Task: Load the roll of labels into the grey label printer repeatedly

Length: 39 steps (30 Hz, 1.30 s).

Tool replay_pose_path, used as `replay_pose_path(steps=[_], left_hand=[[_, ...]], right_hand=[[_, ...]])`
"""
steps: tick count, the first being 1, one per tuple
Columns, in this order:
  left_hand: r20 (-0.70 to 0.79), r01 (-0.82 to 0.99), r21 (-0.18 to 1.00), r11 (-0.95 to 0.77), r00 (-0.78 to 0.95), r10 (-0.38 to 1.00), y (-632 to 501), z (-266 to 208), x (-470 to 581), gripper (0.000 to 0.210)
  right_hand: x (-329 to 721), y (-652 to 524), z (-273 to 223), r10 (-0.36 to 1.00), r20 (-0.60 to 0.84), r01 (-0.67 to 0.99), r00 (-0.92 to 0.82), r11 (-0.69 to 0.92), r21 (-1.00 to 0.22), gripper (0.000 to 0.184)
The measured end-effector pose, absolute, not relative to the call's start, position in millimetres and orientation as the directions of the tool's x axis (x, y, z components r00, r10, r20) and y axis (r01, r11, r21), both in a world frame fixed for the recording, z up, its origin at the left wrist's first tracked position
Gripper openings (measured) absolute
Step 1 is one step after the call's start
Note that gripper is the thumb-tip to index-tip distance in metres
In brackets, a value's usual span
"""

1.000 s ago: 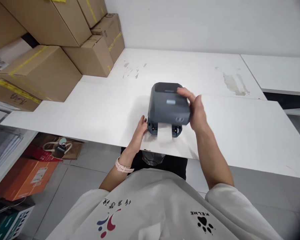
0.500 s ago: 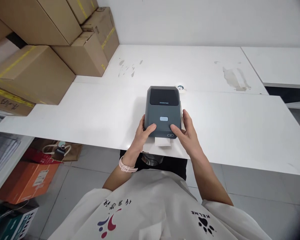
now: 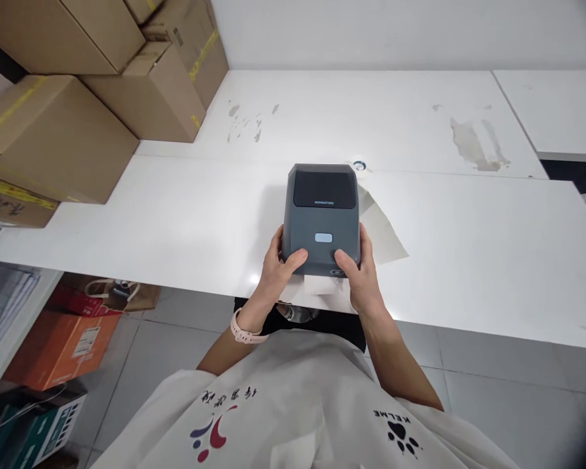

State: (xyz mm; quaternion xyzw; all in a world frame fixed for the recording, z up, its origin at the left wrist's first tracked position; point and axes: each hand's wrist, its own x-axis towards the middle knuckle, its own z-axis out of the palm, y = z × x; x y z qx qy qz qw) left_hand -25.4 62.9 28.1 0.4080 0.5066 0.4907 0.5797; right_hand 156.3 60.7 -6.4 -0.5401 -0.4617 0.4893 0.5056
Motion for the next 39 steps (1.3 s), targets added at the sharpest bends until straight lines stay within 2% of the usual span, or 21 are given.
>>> replay_pose_path(steps=[7,9,11,12,16,20,22,24,26,27,29,31,33,34,37,39], left_hand=[[-0.106,-0.07,0.992,0.104,-0.028,0.994,56.5,22.4,-28.5,0.076],[-0.071,0.015,0.997,0.076,-0.205,0.976,38.5,18.0,-25.5,0.069],[-0.057,0.07,0.993,0.09,-0.38,0.923,17.2,13.4,-19.6,0.048],[-0.104,0.04,0.991,0.128,-0.37,0.923,8.1,12.0,-15.8,0.038],[-0.384,-0.162,0.91,0.381,0.015,0.923,-2.7,17.1,0.1,0.051],[-0.422,-0.259,0.868,0.425,0.071,0.904,10.1,25.7,7.5,0.047],[-0.39,-0.23,0.891,0.391,0.052,0.919,12.4,24.3,7.0,0.047],[-0.346,-0.17,0.921,0.35,0.05,0.937,10.8,18.7,3.4,0.048],[-0.311,-0.11,0.942,0.317,0.066,0.948,7.2,11.1,-3.7,0.048],[-0.298,-0.09,0.949,0.302,0.055,0.953,5.4,7.5,-8.6,0.048],[-0.253,-0.065,0.966,0.25,-0.057,0.966,3.6,2.3,-19.7,0.047],[-0.147,-0.031,0.989,0.144,-0.263,0.953,5.9,1.0,-30.3,0.042],[-0.008,0.036,0.999,0.025,-0.404,0.915,13.0,3.9,-37.2,0.034],[0.054,0.068,0.997,-0.027,-0.42,0.906,18.0,6.5,-38.6,0.031],[0.139,0.092,0.989,-0.115,-0.311,0.94,34.3,15.1,-34.9,0.042],[0.125,0.058,0.992,-0.115,-0.215,0.969,41.7,19.1,-28.7,0.052]], right_hand=[[154.0,63.2,-11.5,0.991,0.026,0.064,0.134,0.017,-0.998,0.09],[155.3,65.2,-12.3,0.99,0.034,0.084,0.139,0.023,-0.996,0.088],[156.6,66.5,-12.9,0.99,0.041,0.08,0.133,0.03,-0.996,0.086],[156.9,66.9,-13.2,0.991,0.044,0.074,0.124,0.035,-0.997,0.086],[156.0,67.5,-14.3,0.993,0.04,0.05,0.111,0.035,-0.998,0.086],[151.9,65.3,-10.8,0.992,0.005,0.045,0.127,-0.001,-0.999,0.086],[149.9,63.0,-3.6,0.982,0.099,0.156,0.158,0.074,-0.985,0.08],[148.9,61.0,7.7,0.919,0.337,0.378,0.203,0.244,-0.893,0.067],[149.6,60.6,20.1,0.799,0.589,0.604,0.123,0.411,-0.683,0.049],[150.4,61.2,25.5,0.748,0.663,0.673,0.031,0.475,-0.568,0.041],[152.3,63.1,33.1,0.703,0.694,0.727,-0.157,0.558,-0.401,0.031],[152.9,65.3,36.6,0.7,0.661,0.744,-0.271,0.588,-0.317,0.029],[151.3,67.1,37.8,0.69,0.649,0.751,-0.32,0.603,-0.27,0.027],[150.0,67.8,38.2,0.686,0.648,0.751,-0.331,0.608,-0.26,0.025],[147.2,67.5,38.2,0.706,0.636,0.742,-0.313,0.599,-0.299,0.02],[148.3,64.1,34.9,0.731,0.64,0.711,-0.235,0.579,-0.4,0.027]])
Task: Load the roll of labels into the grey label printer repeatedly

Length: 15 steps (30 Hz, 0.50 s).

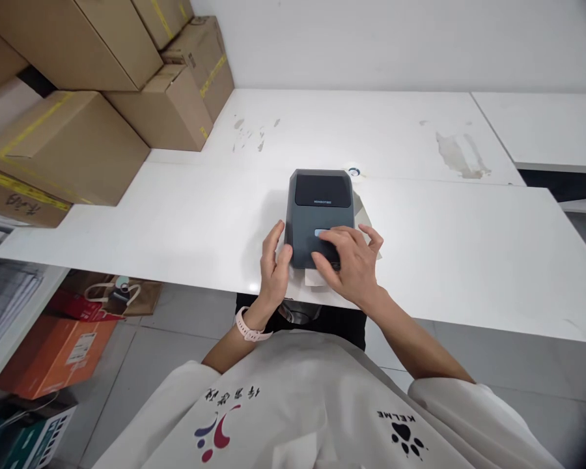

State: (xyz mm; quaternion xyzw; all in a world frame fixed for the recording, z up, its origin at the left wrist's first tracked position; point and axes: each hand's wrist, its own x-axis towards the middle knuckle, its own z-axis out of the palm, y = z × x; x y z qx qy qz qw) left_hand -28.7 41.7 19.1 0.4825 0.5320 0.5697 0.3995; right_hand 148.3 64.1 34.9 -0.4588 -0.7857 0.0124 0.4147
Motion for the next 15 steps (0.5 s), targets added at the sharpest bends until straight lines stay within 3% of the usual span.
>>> replay_pose_path(steps=[3,7,10,15], left_hand=[[0.101,0.024,0.995,-0.099,-0.146,0.984,44.5,22.0,-20.9,0.06],[0.166,-0.026,0.985,-0.172,-0.145,0.975,49.2,32.7,-19.7,0.063],[0.256,-0.07,0.961,-0.269,-0.149,0.955,71.9,50.5,-26.0,0.064],[0.327,-0.007,0.944,-0.329,-0.073,0.942,139.5,61.6,-40.9,0.067]], right_hand=[[153.0,54.9,22.8,0.765,0.644,0.599,-0.023,0.527,-0.603,0.049],[157.9,50.1,13.4,0.868,0.466,0.39,0.171,0.374,-0.841,0.056],[162.4,66.7,28.4,0.893,0.417,0.368,0.169,0.335,-0.867,0.059],[171.2,132.0,71.9,0.834,0.541,0.527,0.104,0.415,-0.742,0.063]])
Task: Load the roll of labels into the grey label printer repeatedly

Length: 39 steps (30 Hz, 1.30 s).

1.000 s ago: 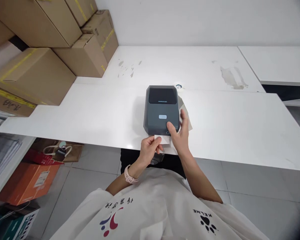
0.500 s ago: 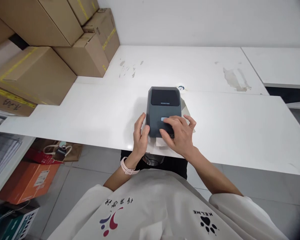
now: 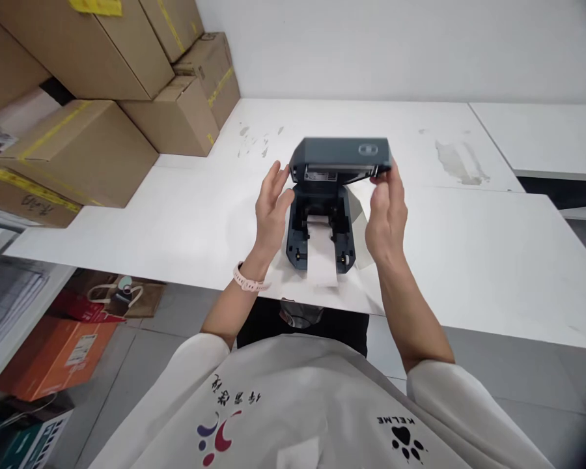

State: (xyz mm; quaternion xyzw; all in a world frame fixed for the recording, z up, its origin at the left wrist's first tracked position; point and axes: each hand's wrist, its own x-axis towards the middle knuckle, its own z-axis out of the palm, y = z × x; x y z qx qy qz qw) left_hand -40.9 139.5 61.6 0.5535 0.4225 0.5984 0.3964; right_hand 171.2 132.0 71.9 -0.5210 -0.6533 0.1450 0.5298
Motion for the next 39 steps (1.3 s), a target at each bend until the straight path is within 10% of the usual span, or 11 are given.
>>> replay_pose_path(steps=[9,12,17,24,30,39], left_hand=[[-0.038,0.308,0.951,0.029,0.022,0.999,165.7,12.2,-34.9,0.097],[-0.059,0.338,0.939,0.062,-0.019,0.998,161.4,13.2,-32.1,0.098],[-0.01,0.277,0.961,0.018,-0.031,0.999,160.9,14.3,-31.5,0.096],[0.013,0.183,0.983,-0.007,-0.033,0.999,163.6,5.2,-33.5,0.097],[-0.03,0.19,0.981,0.037,-0.036,0.999,157.0,12.2,-30.9,0.095],[-0.029,0.154,0.987,0.039,-0.064,0.998,160.1,4.7,-30.5,0.093]], right_hand=[[155.7,191.0,94.8,0.643,0.763,0.774,-0.068,0.517,-0.366,0.044],[146.7,192.3,89.3,0.817,0.304,0.792,-0.491,0.563,-0.234,0.037],[133.1,207.6,89.1,0.642,-0.361,0.697,-0.677,0.717,-0.033,0.04],[139.4,231.6,117.2,0.354,-0.493,0.591,-0.795,0.636,-0.496,0.054],[270.6,178.0,125.4,0.571,-0.027,0.273,-0.821,0.351,-0.896,0.048],[369.0,160.8,40.6,0.912,-0.227,0.624,-0.341,0.039,-0.781,0.039]])
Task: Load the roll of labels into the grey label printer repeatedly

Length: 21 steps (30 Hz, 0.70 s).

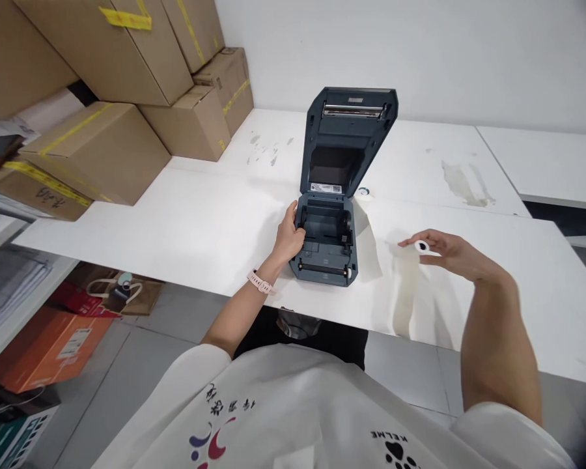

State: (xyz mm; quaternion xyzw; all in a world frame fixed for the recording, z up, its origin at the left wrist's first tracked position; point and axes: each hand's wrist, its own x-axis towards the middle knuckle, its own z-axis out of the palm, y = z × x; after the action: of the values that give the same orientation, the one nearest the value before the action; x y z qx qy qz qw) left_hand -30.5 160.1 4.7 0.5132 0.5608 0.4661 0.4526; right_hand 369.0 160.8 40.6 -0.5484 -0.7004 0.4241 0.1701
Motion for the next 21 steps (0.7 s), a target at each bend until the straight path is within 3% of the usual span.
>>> replay_pose_path(steps=[5,10,14,18,21], left_hand=[[-0.038,0.134,0.99,0.046,-0.059,0.998,159.8,5.0,-30.1,0.092],[-0.003,0.15,0.989,0.012,-0.059,0.998,157.5,8.8,-29.8,0.089],[-0.012,0.117,0.993,0.021,-0.07,0.997,158.6,7.4,-28.6,0.09],[-0.034,0.064,0.997,0.038,-0.065,0.997,160.2,5.9,-27.2,0.092],[-0.03,0.042,0.999,0.032,-0.062,0.998,159.3,7.6,-26.7,0.091]], right_hand=[[323.3,200.9,11.0,0.94,-0.151,0.53,-0.307,0.038,-0.847,0.05],[332.1,215.3,27.3,0.859,-0.237,0.528,-0.453,0.045,-0.848,0.06],[332.4,246.3,36.0,0.928,-0.188,0.442,-0.32,-0.029,-0.896,0.073],[285.5,284.3,27.2,0.918,-0.189,0.396,-0.349,-0.039,-0.918,0.092],[251.2,286.5,29.6,0.923,-0.202,0.395,-0.328,-0.06,-0.917,0.091]])
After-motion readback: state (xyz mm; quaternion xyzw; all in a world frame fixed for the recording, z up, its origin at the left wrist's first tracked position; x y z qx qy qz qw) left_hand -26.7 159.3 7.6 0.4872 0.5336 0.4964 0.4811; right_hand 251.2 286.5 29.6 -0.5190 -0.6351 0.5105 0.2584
